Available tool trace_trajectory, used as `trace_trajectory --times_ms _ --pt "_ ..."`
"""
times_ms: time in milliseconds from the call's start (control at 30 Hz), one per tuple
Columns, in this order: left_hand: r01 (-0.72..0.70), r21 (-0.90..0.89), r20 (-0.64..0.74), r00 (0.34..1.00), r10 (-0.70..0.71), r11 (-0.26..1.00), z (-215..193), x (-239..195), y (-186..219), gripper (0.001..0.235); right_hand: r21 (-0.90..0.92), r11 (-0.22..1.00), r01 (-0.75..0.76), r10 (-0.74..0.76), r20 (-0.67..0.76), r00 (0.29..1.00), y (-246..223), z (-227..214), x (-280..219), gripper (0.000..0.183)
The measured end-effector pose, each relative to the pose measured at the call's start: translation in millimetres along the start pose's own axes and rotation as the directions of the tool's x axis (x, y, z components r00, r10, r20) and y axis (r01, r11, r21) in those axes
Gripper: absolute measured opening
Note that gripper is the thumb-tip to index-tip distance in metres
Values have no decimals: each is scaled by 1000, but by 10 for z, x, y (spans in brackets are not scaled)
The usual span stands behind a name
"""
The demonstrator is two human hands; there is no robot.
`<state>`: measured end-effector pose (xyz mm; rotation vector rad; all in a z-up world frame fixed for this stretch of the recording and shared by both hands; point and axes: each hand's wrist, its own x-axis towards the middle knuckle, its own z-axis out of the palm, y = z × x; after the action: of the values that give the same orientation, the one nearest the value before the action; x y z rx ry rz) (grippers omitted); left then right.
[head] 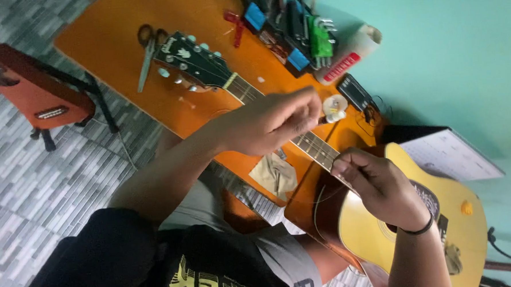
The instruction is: The person replaces a guitar string on an acoustic guitar. They thread the string through the bridge, pull it taut, and then wind it onto the tuning peg at the headstock.
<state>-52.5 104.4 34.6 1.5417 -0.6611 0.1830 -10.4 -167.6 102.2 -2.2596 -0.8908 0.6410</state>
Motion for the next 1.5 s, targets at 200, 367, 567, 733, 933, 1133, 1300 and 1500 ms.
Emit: trace_trajectory --times_ms 200,367,567,733,933,1133,1300,1500 --pt "-5 604 -315 917 245 797 -446 -249 -193 7 130 987 89 -88 -11 996 -103 89 412 41" --pt "117 529 -439 886 152 841 -829 -647 -182 8 82 987 135 -143 104 984 -365 228 964 48" --pt "244 502 -426 905 -8 829 -1145 -978 -63 6 -277 961 4 55 205 977 -896 601 1711 33" --pt "377 402 -453 874 -176 834 -1183 -1069 -203 5 -172 924 343 -323 133 937 -913 936 2109 27" --pt "386 320 -524 833 -177 865 -1159 -1239 -598 13 -254 819 514 -494 143 858 -833 1090 2355 7" --pt "256 369 -578 816 5 893 -1135 -1345 -834 25 -244 784 571 -542 182 821 -693 1135 2470 6" --pt "245 335 -630 776 23 910 -1132 -1347 -780 29 -183 904 386 -365 137 921 -652 1117 2472 4" --pt "175 426 -574 811 116 888 -1117 -1317 -874 28 -174 843 510 -474 211 855 -669 1092 2516 8"
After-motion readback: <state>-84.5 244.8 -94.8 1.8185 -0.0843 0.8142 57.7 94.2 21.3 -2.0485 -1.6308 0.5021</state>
